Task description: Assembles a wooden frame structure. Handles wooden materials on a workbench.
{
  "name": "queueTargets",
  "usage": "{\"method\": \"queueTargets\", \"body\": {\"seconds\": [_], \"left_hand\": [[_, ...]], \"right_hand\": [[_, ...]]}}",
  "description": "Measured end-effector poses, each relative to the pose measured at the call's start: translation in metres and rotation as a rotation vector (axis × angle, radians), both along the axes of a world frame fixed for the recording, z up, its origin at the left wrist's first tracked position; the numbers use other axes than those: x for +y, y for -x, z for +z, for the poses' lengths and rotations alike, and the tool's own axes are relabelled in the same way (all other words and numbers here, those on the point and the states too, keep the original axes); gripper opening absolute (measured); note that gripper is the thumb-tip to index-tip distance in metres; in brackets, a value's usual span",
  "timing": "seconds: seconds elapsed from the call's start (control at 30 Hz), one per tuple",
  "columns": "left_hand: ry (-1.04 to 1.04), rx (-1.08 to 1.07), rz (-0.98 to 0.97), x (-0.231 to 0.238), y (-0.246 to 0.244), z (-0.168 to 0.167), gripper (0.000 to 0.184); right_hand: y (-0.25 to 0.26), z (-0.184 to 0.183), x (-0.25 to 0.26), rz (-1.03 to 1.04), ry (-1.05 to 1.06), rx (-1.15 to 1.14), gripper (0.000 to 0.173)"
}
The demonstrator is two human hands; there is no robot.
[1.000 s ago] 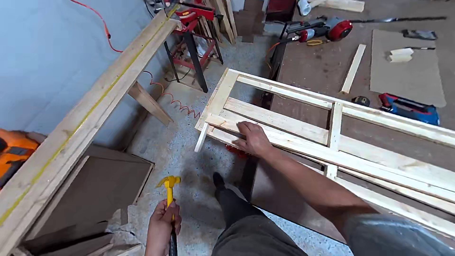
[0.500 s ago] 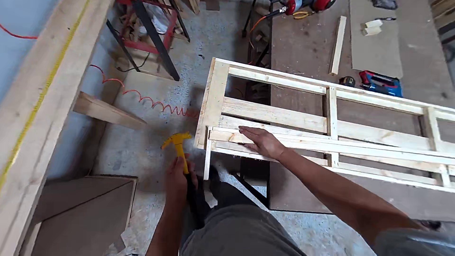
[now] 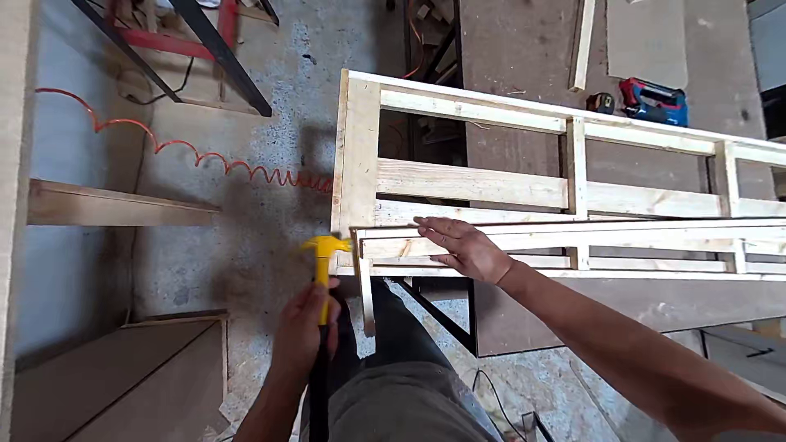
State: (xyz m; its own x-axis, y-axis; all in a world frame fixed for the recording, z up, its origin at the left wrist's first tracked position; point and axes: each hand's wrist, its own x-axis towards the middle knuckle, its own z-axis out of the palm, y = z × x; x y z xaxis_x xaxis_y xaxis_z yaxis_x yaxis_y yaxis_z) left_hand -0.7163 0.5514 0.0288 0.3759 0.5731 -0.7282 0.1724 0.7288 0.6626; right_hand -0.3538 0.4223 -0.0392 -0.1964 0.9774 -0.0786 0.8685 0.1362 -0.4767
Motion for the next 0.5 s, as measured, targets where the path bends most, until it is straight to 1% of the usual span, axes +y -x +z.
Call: {"method": "queueTargets", "body": {"seconds": [0.1, 0.13, 0.17, 0.23, 0.27, 0.3, 0.37, 0.4, 0.43, 0.47, 0.5], "left_hand": [[-0.082, 0.007, 0.283, 0.013, 0.000, 0.011, 0.044], [-0.091, 0.038, 0.287, 0.007, -0.006, 0.011, 0.044], [-0.075, 0.069, 0.197, -0.004, -0.009, 0.009, 0.042], [-0.012, 0.091, -0.053, -0.014, -0.014, 0.003, 0.041], [-0.013, 0.104, -0.107, -0.010, -0.013, 0.002, 0.041], [-0.041, 0.119, -0.101, -0.004, -0.010, 0.002, 0.041], [-0.143, 0.192, -0.034, 0.012, -0.002, 0.007, 0.040], [-0.216, 0.243, -0.042, 0.021, 0.000, 0.009, 0.038], [-0.309, 0.303, -0.095, 0.030, 0.001, 0.011, 0.036], [-0.412, 0.376, -0.201, 0.039, -0.001, 0.014, 0.035], [-0.510, 0.460, -0.340, 0.047, -0.009, 0.019, 0.038]], "right_hand": [[0.000, -0.002, -0.002, -0.009, -0.003, 0.005, 0.053], [-0.001, -0.002, -0.003, -0.007, -0.014, 0.005, 0.052], [-0.001, -0.002, -0.004, 0.002, -0.013, 0.010, 0.052], [-0.004, -0.002, -0.003, 0.018, -0.005, 0.026, 0.052], [-0.005, -0.003, -0.002, 0.021, -0.009, 0.027, 0.052], [-0.006, -0.005, -0.002, 0.022, -0.013, 0.028, 0.052], [-0.006, -0.006, -0.004, 0.019, -0.015, 0.024, 0.053], [-0.006, -0.006, -0.005, 0.014, -0.018, 0.018, 0.053], [-0.005, -0.006, -0.005, 0.010, -0.024, 0.009, 0.052], [-0.005, -0.005, -0.004, 0.004, -0.032, 0.003, 0.052], [-0.004, -0.005, -0.004, -0.004, -0.045, -0.003, 0.052]]}}
